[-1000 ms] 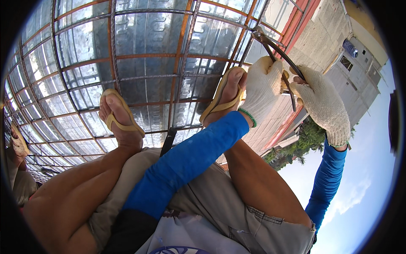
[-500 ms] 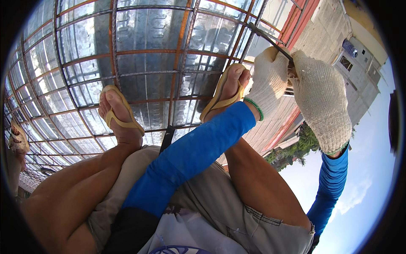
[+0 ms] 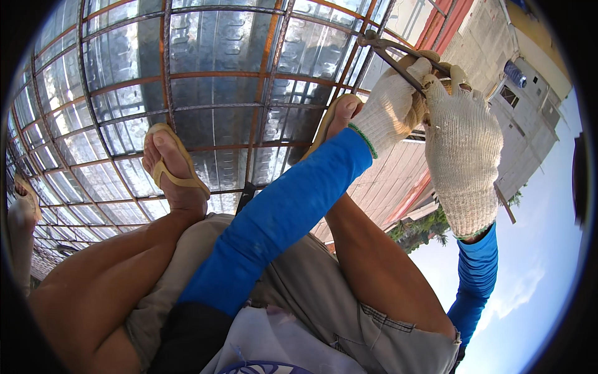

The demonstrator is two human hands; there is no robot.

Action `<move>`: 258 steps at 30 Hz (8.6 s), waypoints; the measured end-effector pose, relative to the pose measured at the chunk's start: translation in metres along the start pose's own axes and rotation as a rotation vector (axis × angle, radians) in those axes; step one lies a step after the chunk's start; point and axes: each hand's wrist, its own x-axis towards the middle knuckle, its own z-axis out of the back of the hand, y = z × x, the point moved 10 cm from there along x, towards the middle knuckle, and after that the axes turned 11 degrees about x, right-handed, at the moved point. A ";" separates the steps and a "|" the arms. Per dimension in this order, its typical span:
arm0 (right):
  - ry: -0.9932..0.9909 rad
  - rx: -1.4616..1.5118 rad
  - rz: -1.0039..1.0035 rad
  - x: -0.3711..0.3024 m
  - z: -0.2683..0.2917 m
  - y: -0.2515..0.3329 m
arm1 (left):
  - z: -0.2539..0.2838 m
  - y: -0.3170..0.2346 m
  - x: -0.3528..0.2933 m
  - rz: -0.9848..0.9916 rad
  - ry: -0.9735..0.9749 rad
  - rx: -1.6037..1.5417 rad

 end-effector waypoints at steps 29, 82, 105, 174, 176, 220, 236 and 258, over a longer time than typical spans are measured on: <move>0.004 -0.140 0.084 0.026 0.020 0.006 | -0.016 -0.010 0.004 -0.041 0.182 -0.129; -0.039 0.477 0.094 0.021 -0.018 -0.071 | -0.004 -0.021 -0.047 0.033 -0.169 -0.114; -0.039 0.244 0.157 0.045 -0.001 -0.040 | -0.031 -0.008 -0.073 -0.025 -0.396 -0.174; 0.684 1.379 -0.411 0.005 -0.074 -0.056 | 0.014 -0.055 -0.087 -0.560 -0.485 1.194; 0.683 1.483 -0.458 -0.001 -0.083 -0.059 | 0.021 -0.080 -0.088 -0.544 -0.541 1.213; 0.256 1.713 -0.531 -0.087 -0.103 -0.072 | -0.039 -0.168 -0.022 -0.868 -0.436 2.359; -0.068 1.505 -0.663 -0.071 -0.130 0.040 | -0.024 -0.183 -0.034 -0.795 -0.552 2.142; -0.256 1.366 -0.586 -0.057 -0.122 0.031 | -0.020 -0.187 -0.034 -0.750 -0.629 2.178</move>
